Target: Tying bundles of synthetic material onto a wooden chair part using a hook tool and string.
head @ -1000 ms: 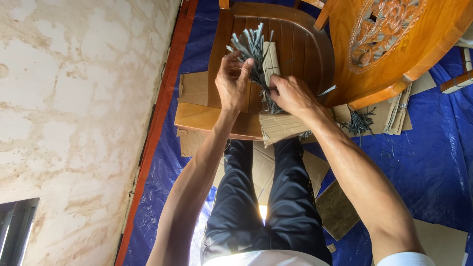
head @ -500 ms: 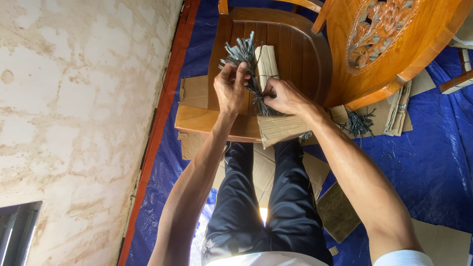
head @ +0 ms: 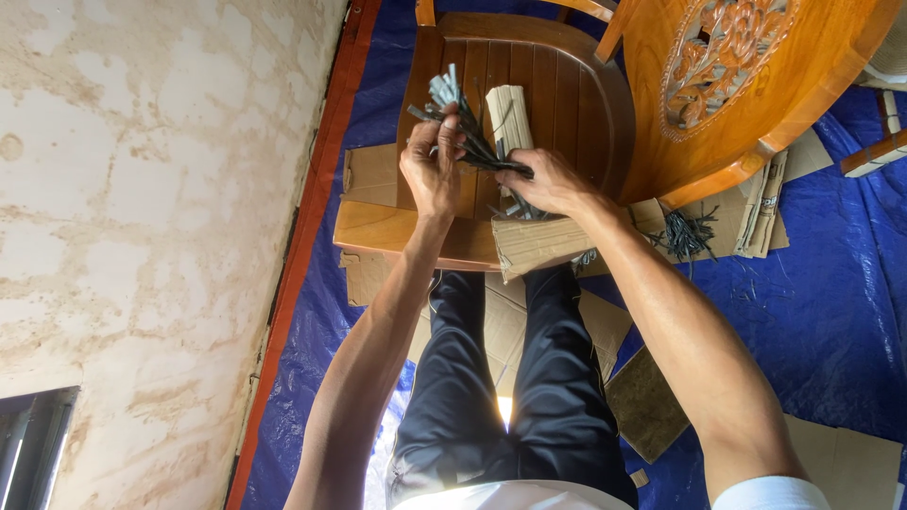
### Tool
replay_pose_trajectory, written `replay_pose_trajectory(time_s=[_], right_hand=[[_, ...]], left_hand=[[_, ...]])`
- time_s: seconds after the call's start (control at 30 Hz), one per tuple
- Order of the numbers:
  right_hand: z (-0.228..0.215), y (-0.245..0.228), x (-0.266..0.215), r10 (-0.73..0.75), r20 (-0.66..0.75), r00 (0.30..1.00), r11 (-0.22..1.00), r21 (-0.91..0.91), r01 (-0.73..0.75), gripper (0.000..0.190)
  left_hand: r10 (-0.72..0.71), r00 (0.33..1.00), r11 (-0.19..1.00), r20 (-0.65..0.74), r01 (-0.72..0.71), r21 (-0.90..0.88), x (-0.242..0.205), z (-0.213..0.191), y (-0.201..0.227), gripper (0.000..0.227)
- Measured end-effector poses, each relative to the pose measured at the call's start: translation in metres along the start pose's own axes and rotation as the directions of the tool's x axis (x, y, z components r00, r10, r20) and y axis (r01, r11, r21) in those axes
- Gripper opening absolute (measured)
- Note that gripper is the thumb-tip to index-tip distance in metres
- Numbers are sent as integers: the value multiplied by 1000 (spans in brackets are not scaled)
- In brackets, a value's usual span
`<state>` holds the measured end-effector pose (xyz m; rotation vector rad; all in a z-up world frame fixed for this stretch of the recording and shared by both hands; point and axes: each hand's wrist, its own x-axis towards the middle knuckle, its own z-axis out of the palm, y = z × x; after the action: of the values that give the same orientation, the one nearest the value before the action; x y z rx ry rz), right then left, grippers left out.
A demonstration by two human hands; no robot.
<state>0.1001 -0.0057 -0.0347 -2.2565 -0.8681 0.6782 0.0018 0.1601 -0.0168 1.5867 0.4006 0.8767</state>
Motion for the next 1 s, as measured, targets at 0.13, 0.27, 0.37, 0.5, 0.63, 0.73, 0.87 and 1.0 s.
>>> replay_pose_trajectory(time_s=[0.13, 0.27, 0.37, 0.5, 0.63, 0.73, 0.87, 1.0], right_hand=[[-5, -12, -6, 64, -8, 998, 997, -41, -64, 29], [2, 1, 0, 190, -14, 982, 977, -97, -190, 26], [10, 15, 6, 167, -75, 983, 975, -133, -176, 26], [8, 17, 6, 265, -79, 961, 946, -169, -275, 27], [8, 24, 10, 357, -54, 933, 923, -135, -361, 23], [8, 31, 14, 315, -134, 939, 920, -200, -337, 19], [14, 39, 20, 317, -191, 929, 938, -80, -337, 13], [15, 48, 23, 372, -185, 909, 919, -62, -389, 16]], left_hand=[[2, 1000, 1000, -22, -2, -15, 0, -1, -7, 24], [-58, 996, 970, -69, 40, -240, 0, 1, -5, 24], [-1, 992, 949, -130, -39, -311, -2, 0, -10, 23], [43, 974, 930, -221, -119, -347, -5, 2, 1, 21], [93, 962, 950, -258, -163, -266, 2, -8, -1, 23], [86, 949, 948, -302, -172, -268, 23, -23, 14, 23], [336, 876, 875, -346, -426, -228, 55, -52, 46, 25], [456, 806, 771, -378, -570, -285, 74, -73, 94, 24]])
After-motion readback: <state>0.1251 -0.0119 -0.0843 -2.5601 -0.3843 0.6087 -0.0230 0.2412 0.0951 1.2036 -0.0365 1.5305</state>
